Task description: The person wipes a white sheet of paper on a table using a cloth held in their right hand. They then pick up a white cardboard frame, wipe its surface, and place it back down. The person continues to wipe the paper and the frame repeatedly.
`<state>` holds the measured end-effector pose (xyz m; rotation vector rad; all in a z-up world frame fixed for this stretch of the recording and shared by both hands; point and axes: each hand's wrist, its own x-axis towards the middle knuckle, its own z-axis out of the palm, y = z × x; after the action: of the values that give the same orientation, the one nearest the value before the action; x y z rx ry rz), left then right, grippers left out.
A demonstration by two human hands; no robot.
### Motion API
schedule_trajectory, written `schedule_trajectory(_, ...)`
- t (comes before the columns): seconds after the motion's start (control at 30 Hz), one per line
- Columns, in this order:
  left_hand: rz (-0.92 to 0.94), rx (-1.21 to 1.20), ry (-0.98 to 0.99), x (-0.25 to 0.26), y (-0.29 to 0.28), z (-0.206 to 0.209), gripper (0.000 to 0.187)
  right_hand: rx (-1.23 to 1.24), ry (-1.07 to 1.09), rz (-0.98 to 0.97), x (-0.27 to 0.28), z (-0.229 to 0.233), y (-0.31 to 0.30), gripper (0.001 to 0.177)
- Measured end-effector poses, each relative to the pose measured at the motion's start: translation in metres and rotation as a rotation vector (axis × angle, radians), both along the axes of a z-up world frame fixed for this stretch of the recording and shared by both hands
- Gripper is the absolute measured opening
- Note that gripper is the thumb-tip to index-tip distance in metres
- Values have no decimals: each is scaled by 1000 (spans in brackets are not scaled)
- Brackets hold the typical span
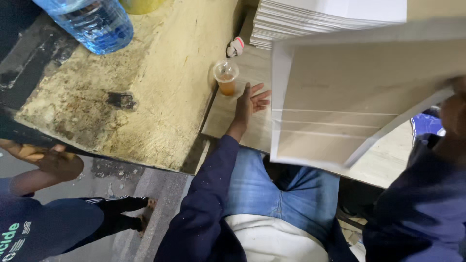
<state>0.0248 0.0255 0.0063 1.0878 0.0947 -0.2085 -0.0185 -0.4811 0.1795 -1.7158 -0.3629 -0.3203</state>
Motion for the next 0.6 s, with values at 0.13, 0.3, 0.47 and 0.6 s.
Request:
schedule_trajectory(0.13, -161, -97, -160, 27, 5, -33, 86, 445, 7, -192, -26, -29, 130, 39)
schedule_trajectory(0.3, -148, 212, -207, -19, -4, -3, 86, 519, 377, -276, -25, -226, 166, 19)
schedule_trajectory(0.47, -102, 434, -222, -28, -15, -22, 85, 391, 435, -404, -31, -213, 174, 9)
schedule_trajectory(0.6, 26, 439, -255, -36, -12, -26, 46, 242, 356, -412, -25, -162, 184, 10)
